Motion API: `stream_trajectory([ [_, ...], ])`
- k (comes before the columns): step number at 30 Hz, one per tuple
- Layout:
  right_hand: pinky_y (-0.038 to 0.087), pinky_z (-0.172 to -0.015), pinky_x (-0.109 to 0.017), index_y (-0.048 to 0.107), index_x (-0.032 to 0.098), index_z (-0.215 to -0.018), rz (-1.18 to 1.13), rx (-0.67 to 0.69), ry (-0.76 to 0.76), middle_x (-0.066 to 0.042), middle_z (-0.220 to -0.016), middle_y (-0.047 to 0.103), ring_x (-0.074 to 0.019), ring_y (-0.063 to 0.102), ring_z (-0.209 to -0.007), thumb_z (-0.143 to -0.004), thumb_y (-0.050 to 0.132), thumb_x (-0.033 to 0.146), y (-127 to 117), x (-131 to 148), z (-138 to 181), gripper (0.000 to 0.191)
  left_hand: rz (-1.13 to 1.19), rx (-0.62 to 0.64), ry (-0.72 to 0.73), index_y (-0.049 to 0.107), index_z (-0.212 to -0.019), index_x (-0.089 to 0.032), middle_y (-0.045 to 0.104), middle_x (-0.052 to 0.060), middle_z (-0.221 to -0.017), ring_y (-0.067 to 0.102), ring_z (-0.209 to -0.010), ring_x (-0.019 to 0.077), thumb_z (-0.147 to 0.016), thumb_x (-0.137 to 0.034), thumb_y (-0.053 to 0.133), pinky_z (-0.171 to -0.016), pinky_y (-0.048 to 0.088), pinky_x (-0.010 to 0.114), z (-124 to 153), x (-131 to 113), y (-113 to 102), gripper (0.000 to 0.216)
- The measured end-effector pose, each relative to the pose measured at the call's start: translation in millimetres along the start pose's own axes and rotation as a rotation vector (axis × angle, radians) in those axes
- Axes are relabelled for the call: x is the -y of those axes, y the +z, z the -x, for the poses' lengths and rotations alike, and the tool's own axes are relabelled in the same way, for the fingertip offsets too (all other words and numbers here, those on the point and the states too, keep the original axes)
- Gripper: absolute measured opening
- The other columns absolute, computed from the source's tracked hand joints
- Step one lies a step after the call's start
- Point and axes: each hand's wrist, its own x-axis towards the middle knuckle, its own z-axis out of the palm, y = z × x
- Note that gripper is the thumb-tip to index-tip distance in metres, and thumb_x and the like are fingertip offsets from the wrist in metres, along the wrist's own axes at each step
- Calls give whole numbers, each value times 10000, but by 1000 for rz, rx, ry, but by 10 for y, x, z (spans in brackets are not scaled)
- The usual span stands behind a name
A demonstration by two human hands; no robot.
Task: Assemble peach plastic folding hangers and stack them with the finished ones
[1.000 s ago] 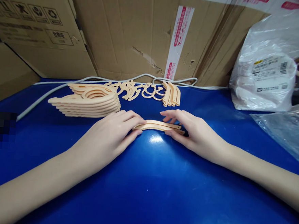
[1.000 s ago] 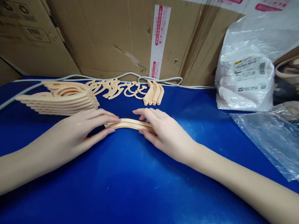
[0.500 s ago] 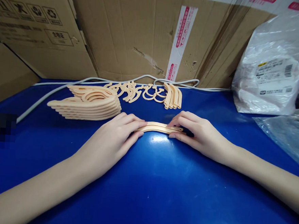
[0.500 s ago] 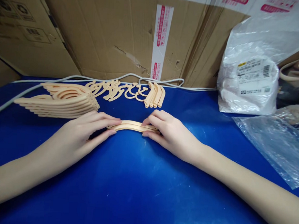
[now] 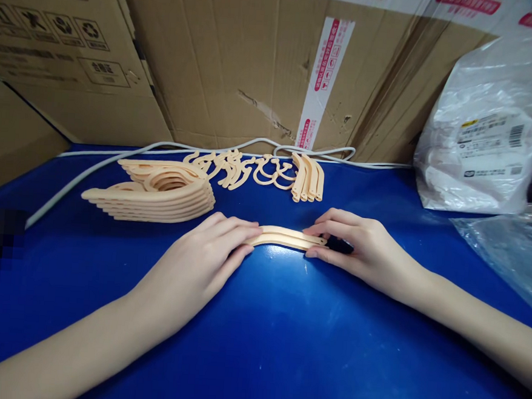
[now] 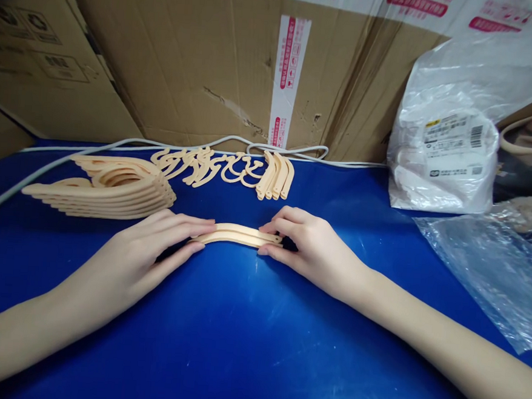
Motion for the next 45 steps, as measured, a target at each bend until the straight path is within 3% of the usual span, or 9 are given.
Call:
stream_trajectory([
  [10, 538, -785, -278, 710, 189, -1183, -117, 131, -38, -58, -1037, 654, -171, 661, -907, -893, 710, 420, -147, -86, -28, 371, -93, 17, 46, 663, -1203, -148, 719, 71, -1201, 639, -1012, 243, -1053, -243, 414, -899, 534, 415, 5, 14, -15, 305],
  [21, 525, -699, -264, 709, 206, -1181, -130, 131, -6, -55, -998, 652, -156, 641, -836, -916, 679, 434, -124, -119, -40, 351, -65, 27, 39, 670, -1194, -171, 721, 62, -1190, 645, -1013, 235, -1055, -260, 417, -870, 552, 388, -7, 21, -59, 302],
  [30, 525, -699, -255, 699, 196, -1201, -133, 121, -10, -52, -996, 640, -141, 629, -810, -927, 665, 434, -136, -152, -42, 365, -376, 27, 196, 676, -1183, -66, 724, 135, -1194, 675, -967, 269, -1042, -152, 356, -842, 573, 420, -50, -10, -48, 361],
  [37, 496, -647, -249, 709, 218, -1161, -169, 136, 26, -46, -975, 641, -142, 612, -783, -917, 667, 473, -113, -167, -46, 355, -339, 35, 168, 680, -1196, -81, 734, 118, -1175, 680, -950, 274, -1027, -169, 375, -860, 587, 445, -30, -63, -64, 360],
  [41, 483, -653, -271, 659, 233, -1257, -77, 131, 22, -38, -937, 654, -155, 617, -771, -931, 640, 493, -115, -109, -34, 418, -368, 55, 186, 670, -1231, -92, 726, 115, -1205, 676, -969, 260, -1013, -130, 342, -878, 590, 420, 7, -49, -55, 395],
  [45, 460, -769, -363, 572, 218, -1366, 169, 69, -93, -62, -1007, 703, -218, 666, -879, -932, 615, 538, -194, 42, -114, 541, -396, 55, 187, 668, -1238, -94, 724, 118, -1201, 678, -971, 263, -1007, -123, 333, -867, 595, 409, 47, -29, -55, 408],
])
